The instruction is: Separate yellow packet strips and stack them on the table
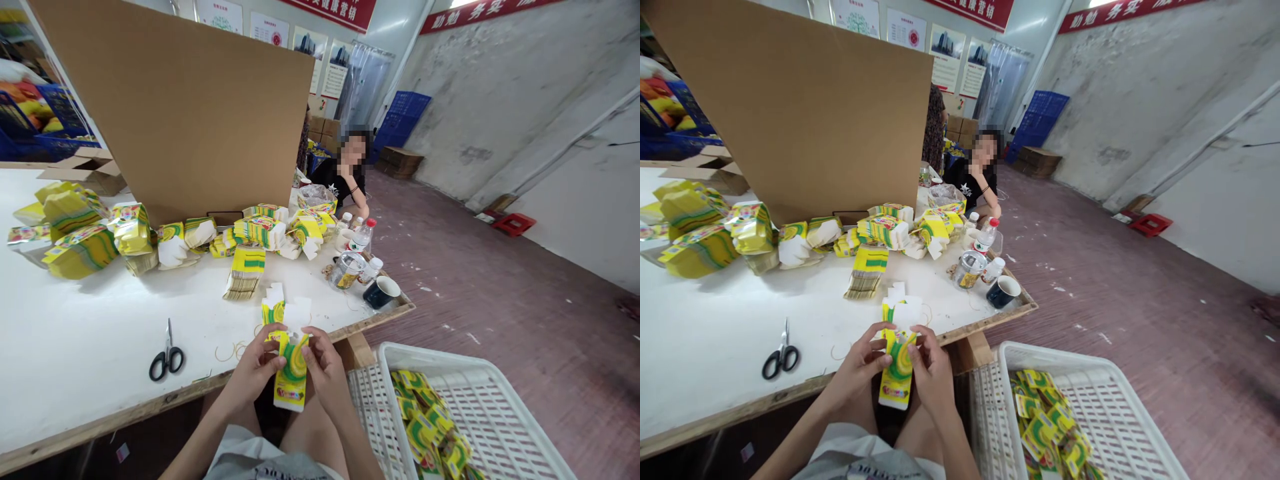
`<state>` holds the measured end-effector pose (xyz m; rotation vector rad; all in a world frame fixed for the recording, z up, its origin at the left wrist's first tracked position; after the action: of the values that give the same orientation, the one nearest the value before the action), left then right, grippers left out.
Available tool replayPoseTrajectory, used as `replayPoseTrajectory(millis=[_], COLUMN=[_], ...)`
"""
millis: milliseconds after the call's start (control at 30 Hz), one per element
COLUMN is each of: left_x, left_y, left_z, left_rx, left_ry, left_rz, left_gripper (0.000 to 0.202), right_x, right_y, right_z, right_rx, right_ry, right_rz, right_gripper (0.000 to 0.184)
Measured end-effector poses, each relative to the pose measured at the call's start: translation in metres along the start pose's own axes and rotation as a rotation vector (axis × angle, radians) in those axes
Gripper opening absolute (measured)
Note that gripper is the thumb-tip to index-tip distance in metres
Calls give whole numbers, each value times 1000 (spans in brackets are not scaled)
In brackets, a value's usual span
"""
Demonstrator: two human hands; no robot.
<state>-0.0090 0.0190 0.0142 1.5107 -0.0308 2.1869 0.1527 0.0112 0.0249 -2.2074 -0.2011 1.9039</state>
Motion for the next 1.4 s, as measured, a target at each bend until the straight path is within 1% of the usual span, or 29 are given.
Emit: replayPoseTrajectory(millis=[67,100,167,233,367,400,467,500,533,567,600,667,733,800,833,900,967,1033,1100,1200,1400], left_x=[-2,-3,-5,-6,-5,-5,-4,-4,-3,-2,-2,-1,0,0,0,1,1,2,3,3,3], left_y=[2,2,4,5,6,7,7,7,7,7,7,7,6,6,5,4,4,4,5,7,6], left_z=[1,1,2,3,5,5,7,8,8,9,9,8,6,4,4,3,2,2,2,3,4], left_rx=[-53,-84,-139,-166,-148,-138,-122,-121,-121,-123,-128,-126,-105,-66,-45,-8,21,32,4,-42,-20], left_ry=[17,21,15,-2,-22,-13,10,17,16,9,-3,-19,-39,-75,-96,-126,-165,-210,-238,-221,-191], left_rz=[-24,-32,-43,-46,-41,-38,-29,-25,-23,-25,-30,-39,-34,-12,-1,14,35,62,74,63,37], left_gripper=[46,44,40,36,37,40,53,61,69,74,75,69,59,51,47,44,42,41,42,46,47], right_x=[-2,-2,-2,-1,0,1,2,2,3,4,4,3,-1,-7,-10,-12,-11,-9,-6,-3,-2], right_y=[-2,-3,-2,-1,0,0,0,1,1,1,1,0,-1,-2,-3,-3,-2,-1,-1,-2,-1], right_z=[-5,-7,-9,-9,-8,-8,-7,-7,-7,-7,-7,-9,-13,-17,-18,-17,-13,-9,-6,-6,-6], right_rx=[-79,-103,-100,-85,-49,-31,24,56,85,102,100,69,49,45,34,-21,-90,-124,-128,-120,-152], right_ry=[-19,-22,-16,-12,-6,-7,-35,-62,-91,-116,-128,-90,-2,64,72,49,20,12,21,50,104], right_rz=[-14,-19,-22,-23,-21,-21,-25,-28,-31,-33,-33,-52,-119,-184,-186,-108,0,66,87,96,93], right_gripper=[27,27,31,32,28,27,24,27,34,41,44,35,28,31,32,31,37,42,40,38,40])
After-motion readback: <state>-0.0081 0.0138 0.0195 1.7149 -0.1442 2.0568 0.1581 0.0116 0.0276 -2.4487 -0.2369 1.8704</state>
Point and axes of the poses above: each hand's wrist, its own y-axis away from the middle knuckle, its own z-axis out of the palm, x = y × z, the point moved 1 cm from there along -y, towards the middle knuckle, and after that the axes turned 11 degrees about -z, right-handed, at the moved point
